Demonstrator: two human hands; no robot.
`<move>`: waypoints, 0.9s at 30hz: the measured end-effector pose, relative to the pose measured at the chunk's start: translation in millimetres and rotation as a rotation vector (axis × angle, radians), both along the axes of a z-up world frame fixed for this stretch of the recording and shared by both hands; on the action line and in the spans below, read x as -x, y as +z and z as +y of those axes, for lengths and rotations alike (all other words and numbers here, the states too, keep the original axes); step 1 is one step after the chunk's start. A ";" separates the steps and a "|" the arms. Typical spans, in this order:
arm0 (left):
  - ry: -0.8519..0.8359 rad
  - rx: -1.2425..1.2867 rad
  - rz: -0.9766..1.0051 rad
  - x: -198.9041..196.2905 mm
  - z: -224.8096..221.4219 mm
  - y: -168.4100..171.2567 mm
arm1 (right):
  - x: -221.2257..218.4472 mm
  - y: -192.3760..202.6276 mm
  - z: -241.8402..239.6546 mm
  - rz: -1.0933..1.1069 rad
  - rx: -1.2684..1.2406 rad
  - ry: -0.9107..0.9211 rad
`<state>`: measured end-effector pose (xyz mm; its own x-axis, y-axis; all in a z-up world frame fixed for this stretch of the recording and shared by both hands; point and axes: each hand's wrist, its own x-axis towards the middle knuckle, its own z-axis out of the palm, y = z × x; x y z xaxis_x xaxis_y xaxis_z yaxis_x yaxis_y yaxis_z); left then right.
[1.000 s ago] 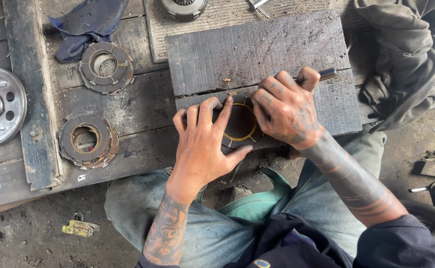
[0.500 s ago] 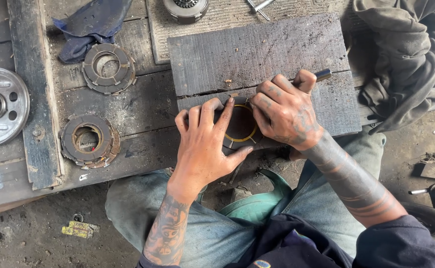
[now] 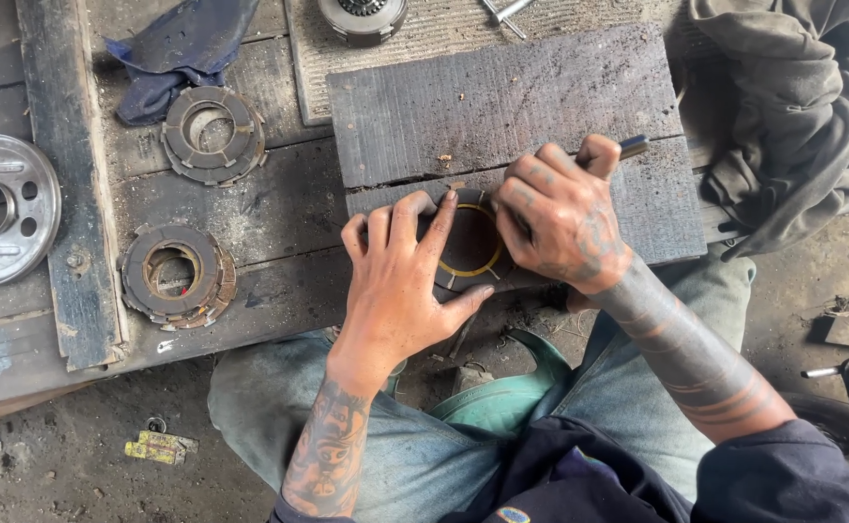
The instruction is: Tracing around a circular metal part on a wooden block using a sharp tool and cleaning the area with a brush.
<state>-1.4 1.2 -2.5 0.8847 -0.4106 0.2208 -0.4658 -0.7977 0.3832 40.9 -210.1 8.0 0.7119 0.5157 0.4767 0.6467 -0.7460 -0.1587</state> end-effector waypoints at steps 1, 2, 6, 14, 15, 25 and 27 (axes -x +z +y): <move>-0.002 0.002 0.000 0.5 -0.2 0.0 | 0.4 -0.4 0.4 0.000 0.002 -0.002; -0.004 0.007 0.003 1.1 -0.3 0.1 | 0.8 -0.7 0.9 -0.012 0.002 -0.006; -0.003 0.015 0.004 0.3 0.0 1.5 | -1.4 -2.5 -0.6 -0.014 -0.004 -0.009; -0.001 0.015 0.003 2.3 -0.3 1.6 | -0.4 -4.0 -0.4 -0.008 -0.003 0.008; 0.000 0.017 -0.003 1.3 0.0 1.5 | -1.3 -3.4 0.3 -0.016 -0.002 0.029; -0.003 0.016 -0.002 0.6 -0.5 -2.1 | -3.9 -7.6 -1.4 -0.015 -0.002 -0.020; -0.002 0.009 -0.003 0.8 0.2 -4.0 | -2.4 -2.1 1.0 -0.026 -0.003 0.027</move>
